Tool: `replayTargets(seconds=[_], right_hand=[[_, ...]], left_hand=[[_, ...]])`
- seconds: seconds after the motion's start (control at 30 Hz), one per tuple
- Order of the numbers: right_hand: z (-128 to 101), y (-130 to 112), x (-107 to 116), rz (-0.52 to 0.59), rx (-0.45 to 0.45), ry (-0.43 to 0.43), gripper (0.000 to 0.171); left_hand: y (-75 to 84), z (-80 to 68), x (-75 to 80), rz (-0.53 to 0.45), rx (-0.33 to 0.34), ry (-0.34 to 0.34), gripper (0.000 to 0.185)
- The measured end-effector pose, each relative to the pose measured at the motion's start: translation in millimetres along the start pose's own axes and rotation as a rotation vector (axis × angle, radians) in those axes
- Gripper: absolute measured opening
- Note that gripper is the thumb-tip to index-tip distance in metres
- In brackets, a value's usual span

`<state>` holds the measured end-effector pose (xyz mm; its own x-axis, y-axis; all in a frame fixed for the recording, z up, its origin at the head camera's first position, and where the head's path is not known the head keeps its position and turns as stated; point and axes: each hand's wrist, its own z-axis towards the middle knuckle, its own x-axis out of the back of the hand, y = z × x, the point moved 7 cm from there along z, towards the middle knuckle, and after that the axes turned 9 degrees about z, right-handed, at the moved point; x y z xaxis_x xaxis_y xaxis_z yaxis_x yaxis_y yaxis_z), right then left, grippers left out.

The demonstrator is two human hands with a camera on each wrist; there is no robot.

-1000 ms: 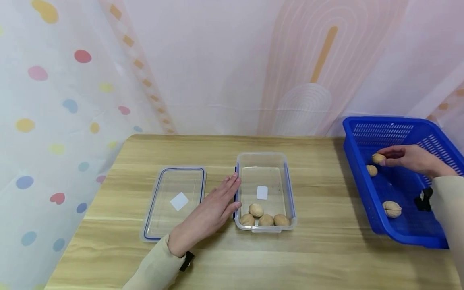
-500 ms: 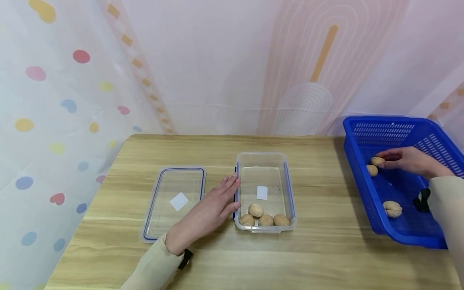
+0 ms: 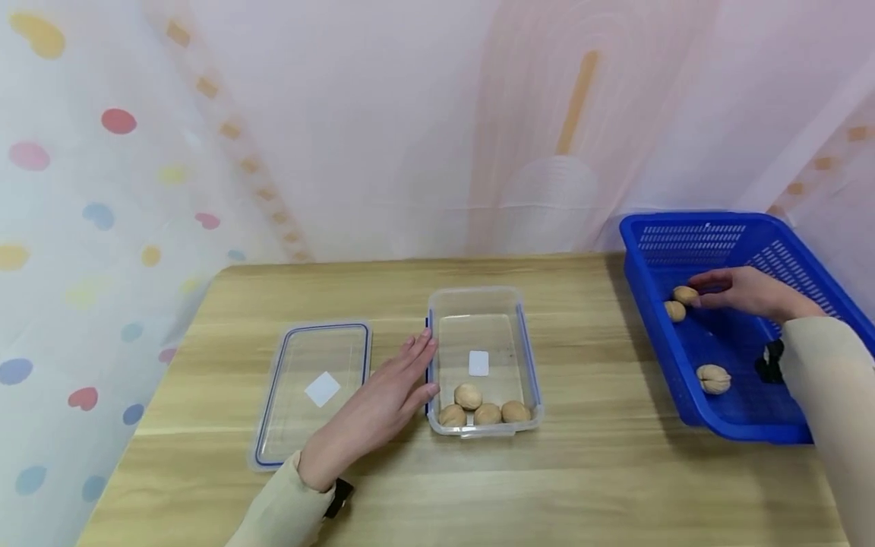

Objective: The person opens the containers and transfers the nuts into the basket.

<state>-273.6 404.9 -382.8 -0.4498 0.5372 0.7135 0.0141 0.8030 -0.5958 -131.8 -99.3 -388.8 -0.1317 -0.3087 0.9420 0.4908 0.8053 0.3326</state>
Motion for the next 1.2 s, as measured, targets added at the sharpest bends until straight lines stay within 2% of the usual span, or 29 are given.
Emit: replayTargets(seconds=[0.17, 0.33, 0.47, 0.57, 0.83, 1.07, 1.2], right_hand=[[-11.5, -12.2, 8.9, -0.034, 0.008, 0.011, 0.063], [-24.5, -32.0, 29.4, -0.039, 0.004, 0.127, 0.069], [-38.0, -51.4, 40.1, 0.008, 0.03, 0.215, 0.068], [-46.2, -65.7, 39.7, 0.048, 0.06, 0.245, 0.065], [-63.5, -95.9, 33.6, 0.051, 0.179, 0.357, 0.051], [-85.2, -104.6, 26.5, 0.168, 0.194, 0.431, 0.047], [-97.9, -116.6, 24.6, 0.223, 0.309, 0.517, 0.04]], left_hand=[[-2.0, -0.2, 0.2, -0.003, -0.012, 0.012, 0.063], [-1.3, 2.2, 1.8, -0.002, -0.034, 0.028, 0.062], [-1.3, 3.6, 2.1, 0.0, -0.042, 0.024, 0.063], [-1.9, 4.2, 2.9, 0.0, -0.038, 0.02, 0.063], [-3.4, 5.3, 3.0, -0.009, -0.021, 0.001, 0.063], [-2.7, 6.1, 1.4, -0.021, -0.016, 0.005, 0.064], [-0.7, 5.9, 0.6, -0.023, -0.019, 0.006, 0.064]])
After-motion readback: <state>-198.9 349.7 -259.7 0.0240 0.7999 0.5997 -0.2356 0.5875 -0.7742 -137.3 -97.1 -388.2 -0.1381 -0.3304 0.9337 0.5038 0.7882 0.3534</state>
